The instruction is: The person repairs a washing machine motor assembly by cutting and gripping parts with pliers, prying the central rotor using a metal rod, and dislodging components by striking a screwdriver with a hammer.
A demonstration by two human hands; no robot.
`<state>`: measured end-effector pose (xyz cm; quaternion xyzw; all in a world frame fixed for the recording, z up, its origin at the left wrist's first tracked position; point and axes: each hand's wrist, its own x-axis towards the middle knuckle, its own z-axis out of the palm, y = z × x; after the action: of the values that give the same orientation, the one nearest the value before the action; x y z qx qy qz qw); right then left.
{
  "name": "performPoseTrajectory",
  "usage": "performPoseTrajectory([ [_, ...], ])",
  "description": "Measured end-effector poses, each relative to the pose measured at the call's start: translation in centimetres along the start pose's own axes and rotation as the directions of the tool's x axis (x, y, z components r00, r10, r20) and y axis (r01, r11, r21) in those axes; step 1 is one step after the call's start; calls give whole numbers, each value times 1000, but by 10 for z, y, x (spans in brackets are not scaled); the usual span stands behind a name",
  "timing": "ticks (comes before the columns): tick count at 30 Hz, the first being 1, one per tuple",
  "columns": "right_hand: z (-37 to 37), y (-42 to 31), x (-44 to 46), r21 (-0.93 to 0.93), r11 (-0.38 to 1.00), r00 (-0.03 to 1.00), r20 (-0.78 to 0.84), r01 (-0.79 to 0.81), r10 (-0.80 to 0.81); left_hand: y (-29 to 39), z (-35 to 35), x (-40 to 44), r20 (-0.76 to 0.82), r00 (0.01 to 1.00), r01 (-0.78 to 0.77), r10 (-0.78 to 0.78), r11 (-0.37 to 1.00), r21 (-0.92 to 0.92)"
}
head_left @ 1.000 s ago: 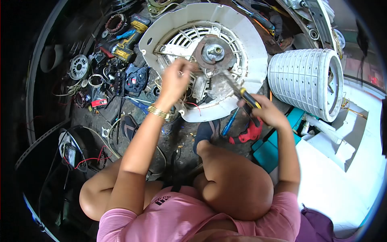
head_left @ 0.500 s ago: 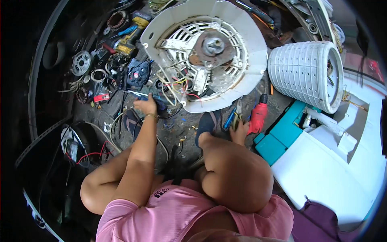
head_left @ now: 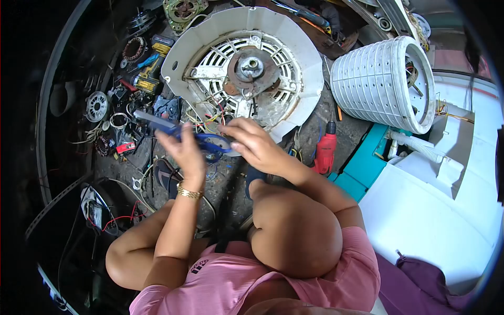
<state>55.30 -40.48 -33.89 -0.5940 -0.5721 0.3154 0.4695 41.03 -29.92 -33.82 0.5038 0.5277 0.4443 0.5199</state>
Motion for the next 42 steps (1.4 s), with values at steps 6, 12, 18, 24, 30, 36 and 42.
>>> performPoseTrajectory([
  [6, -27, 21, -18, 921, 60, 885, 350, -385, 306, 14, 70, -9, 308, 951, 107, -24, 961, -256],
  [12, -73, 32, -39, 693, 418, 808, 472, -588, 354, -18, 92, -17, 729, 661, -247, 178, 969, -13],
  [18, -126, 42, -35, 358, 439, 563, 427, -824, 708, -48, 87, 33, 684, 728, -576, 41, 577, 579],
  [24, -131, 38, -27, 245, 453, 513, 482, -857, 710, -67, 93, 40, 640, 763, -415, -88, 692, 590],
  [30, -117, 52, -19, 251, 470, 530, 493, -846, 690, -93, 87, 39, 609, 769, -89, -194, 911, 404],
  [36, -101, 69, -12, 281, 510, 581, 457, -813, 674, -96, 87, 38, 598, 763, 9, -247, 928, 373],
  [42, -138, 32, -16, 214, 691, 723, 253, -690, 643, -90, 71, 43, 677, 735, -349, -46, 830, 435],
])
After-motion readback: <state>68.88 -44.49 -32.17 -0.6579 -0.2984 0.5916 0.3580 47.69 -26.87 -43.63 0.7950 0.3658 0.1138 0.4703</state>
